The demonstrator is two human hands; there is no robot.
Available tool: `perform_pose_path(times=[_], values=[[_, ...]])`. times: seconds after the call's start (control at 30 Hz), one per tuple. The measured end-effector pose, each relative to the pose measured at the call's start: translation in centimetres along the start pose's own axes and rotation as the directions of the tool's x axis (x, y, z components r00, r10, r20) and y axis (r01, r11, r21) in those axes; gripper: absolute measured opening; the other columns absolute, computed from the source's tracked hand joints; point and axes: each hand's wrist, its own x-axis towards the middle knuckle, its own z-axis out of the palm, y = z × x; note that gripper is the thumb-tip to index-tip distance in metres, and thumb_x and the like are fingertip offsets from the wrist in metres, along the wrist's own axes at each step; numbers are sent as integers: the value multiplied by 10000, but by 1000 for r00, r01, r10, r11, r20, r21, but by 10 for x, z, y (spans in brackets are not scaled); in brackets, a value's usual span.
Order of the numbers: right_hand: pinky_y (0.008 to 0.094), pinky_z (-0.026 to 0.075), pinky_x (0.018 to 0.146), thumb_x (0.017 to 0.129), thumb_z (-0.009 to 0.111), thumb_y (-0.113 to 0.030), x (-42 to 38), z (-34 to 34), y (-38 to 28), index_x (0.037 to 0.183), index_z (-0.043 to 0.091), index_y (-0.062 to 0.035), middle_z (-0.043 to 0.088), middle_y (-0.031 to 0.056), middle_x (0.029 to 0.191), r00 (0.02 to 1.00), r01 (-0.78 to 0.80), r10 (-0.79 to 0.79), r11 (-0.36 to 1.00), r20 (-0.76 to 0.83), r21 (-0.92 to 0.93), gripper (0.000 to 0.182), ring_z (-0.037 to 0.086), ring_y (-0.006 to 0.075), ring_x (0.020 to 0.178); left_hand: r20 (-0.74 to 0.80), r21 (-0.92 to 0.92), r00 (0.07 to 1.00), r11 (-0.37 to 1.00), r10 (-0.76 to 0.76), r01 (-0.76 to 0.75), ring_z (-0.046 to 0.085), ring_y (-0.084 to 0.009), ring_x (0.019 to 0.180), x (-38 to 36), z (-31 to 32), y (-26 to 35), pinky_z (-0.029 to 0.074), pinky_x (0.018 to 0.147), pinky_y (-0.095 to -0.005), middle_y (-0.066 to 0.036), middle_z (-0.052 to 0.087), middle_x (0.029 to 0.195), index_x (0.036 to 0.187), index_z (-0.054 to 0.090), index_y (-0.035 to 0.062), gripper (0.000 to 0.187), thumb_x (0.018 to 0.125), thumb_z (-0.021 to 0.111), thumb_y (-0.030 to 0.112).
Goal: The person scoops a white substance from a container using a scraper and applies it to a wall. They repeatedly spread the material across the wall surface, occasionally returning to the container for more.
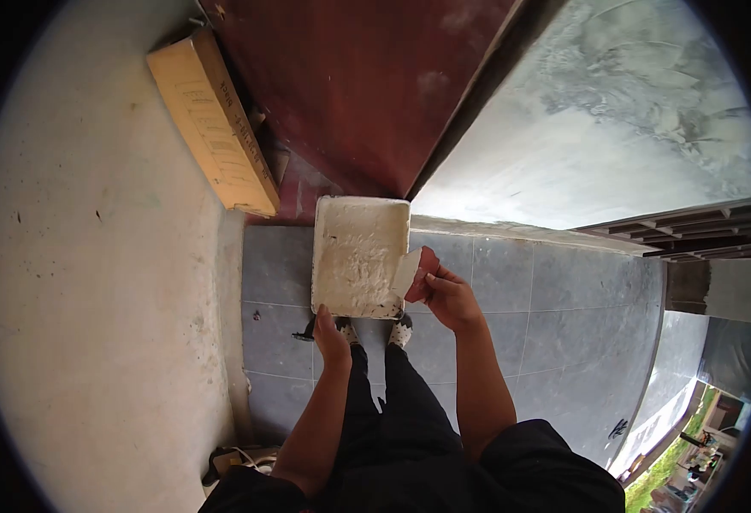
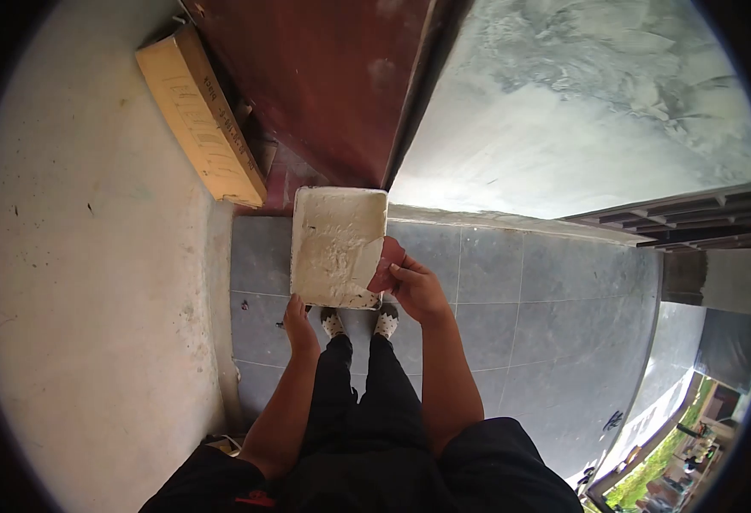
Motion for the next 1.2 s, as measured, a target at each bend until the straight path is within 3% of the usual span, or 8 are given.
perform_pose_path(times=[0.17,0.4,0.63,0.7,0.8,0.93,1.0,1.2], values=[[395,466,989,961,503,-51,-53,45,-65,1320,487,16,602,115,1231,968,186,-205,973,144,136,365,597,229,1125,428,-6,864,957,264,-289,426,-260,1343,-28,74,85,277,1138,-336,-177,466,1439,1390,450,-66,528,984,379,265],[360,480,911,947,526,-57,-122,61,-141,1243,538,-26,626,84,1143,817,576,-559,783,-141,234,298,611,192,1001,726,-41,381,589,573,-807,369,-301,1389,-78,188,205,268,1157,-363,-217,401,1482,1422,409,-49,538,977,315,238],[319,547,777,845,638,11,-160,72,-262,1143,557,-10,653,110,1043,560,814,-777,580,-288,18,310,652,199,886,605,-240,194,408,773,-881,317,-315,1415,-186,293,330,245,1162,-363,-230,296,1539,1466,301,-68,564,1008,350,258],[323,550,819,816,664,12,-153,64,-288,1141,552,-8,657,108,1021,518,837,-819,545,-247,-52,344,661,209,902,562,-76,78,146,824,-986,261,-344,1441,-225,308,361,204,1178,-391,-271,232,1550,1478,240,-86,635,1018,363,335],[326,552,832,820,655,20,-148,72,-309,1148,570,14,662,112,1029,507,853,-828,521,-241,5,339,664,213,911,437,-196,-175,-97,882,-976,172,-375,1466,-230,346,381,150,1192,-405,-315,139,1557,1490,143,-104,733,1018,354,416],[331,553,854,826,643,33,-133,73,-313,1151,594,38,663,123,1064,568,822,-792,563,-226,92,329,667,213,928,458,-220,-305,-226,835,-949,86,-421,1472,-234,365,370,93,1195,-458,-335,62,1559,1490,53,-116,813,1011,338,476],[336,553,869,843,622,39,-125,79,-312,1151,610,52,667,128,1081,598,796,-756,599,-266,87,309,669,210,951,408,-117,-481,-478,776,-870,51,-451,1468,-213,376,367,63,1186,-513,-334,34,1562,1490,17,-114,812,1015,316,472],[343,550,878,930,578,-43,-107,97,-303,1164,600,58,680,132,1057,535,836,-790,547,-299,50,256,673,208,955,408,-90,-594,-617,694,-782,47,-452,1470,-186,379,374,46,1173,-554,-321,49,1568,1501,38,-95,809,1010,288,498]])
